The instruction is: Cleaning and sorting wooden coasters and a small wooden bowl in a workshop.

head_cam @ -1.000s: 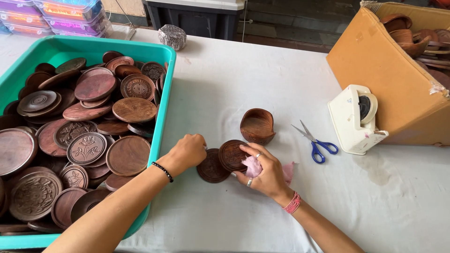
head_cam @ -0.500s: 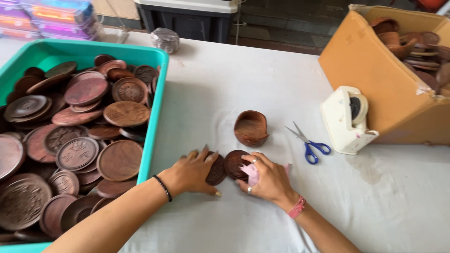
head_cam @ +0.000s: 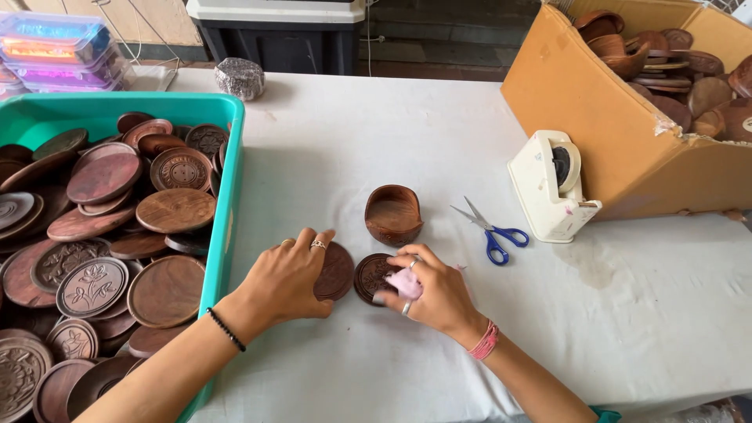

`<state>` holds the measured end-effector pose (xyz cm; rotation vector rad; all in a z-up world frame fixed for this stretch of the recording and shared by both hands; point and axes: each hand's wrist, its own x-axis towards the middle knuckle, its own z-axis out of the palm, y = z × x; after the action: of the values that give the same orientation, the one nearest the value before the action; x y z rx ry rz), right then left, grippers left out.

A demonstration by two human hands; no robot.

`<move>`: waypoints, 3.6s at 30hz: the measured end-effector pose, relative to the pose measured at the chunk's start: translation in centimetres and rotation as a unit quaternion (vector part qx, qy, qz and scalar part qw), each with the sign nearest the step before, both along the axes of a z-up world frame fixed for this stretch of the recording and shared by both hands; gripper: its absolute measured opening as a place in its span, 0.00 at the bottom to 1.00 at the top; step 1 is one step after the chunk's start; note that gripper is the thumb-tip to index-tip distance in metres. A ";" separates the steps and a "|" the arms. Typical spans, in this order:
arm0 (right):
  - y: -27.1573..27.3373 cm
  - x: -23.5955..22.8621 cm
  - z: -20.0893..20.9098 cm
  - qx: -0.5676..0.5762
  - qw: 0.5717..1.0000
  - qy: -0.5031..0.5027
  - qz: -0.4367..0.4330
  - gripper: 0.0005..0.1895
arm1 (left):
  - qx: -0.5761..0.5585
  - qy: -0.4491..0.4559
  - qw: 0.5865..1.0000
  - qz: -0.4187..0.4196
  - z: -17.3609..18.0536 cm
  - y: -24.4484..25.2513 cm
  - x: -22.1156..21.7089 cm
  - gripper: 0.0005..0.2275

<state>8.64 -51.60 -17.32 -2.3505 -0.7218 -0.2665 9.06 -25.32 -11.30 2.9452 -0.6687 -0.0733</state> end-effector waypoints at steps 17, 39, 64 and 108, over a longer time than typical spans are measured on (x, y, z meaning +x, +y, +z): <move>-7.1 13.1 -0.6 0.402 0.797 0.420 -0.161 0.10 | -0.115 -0.112 0.986 -0.033 0.0 -1.8 0.6 0.47; -4.9 14.0 -1.9 0.362 0.823 0.414 -0.141 0.07 | -0.051 -0.092 0.993 -0.048 -1.0 -1.9 0.3 0.47; -4.7 13.5 -1.5 0.365 0.820 0.411 -0.161 0.08 | 0.004 -0.040 0.999 -0.032 -1.1 -1.9 0.6 0.49; -3.5 2.3 -0.6 -0.070 0.984 -0.108 -0.124 0.13 | -0.110 -0.046 0.878 0.464 4.8 28.6 1.3 0.16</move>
<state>10.97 -55.10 -17.88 -2.5747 -0.5621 -0.6058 10.41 3.28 -6.51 2.7168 0.7203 0.2150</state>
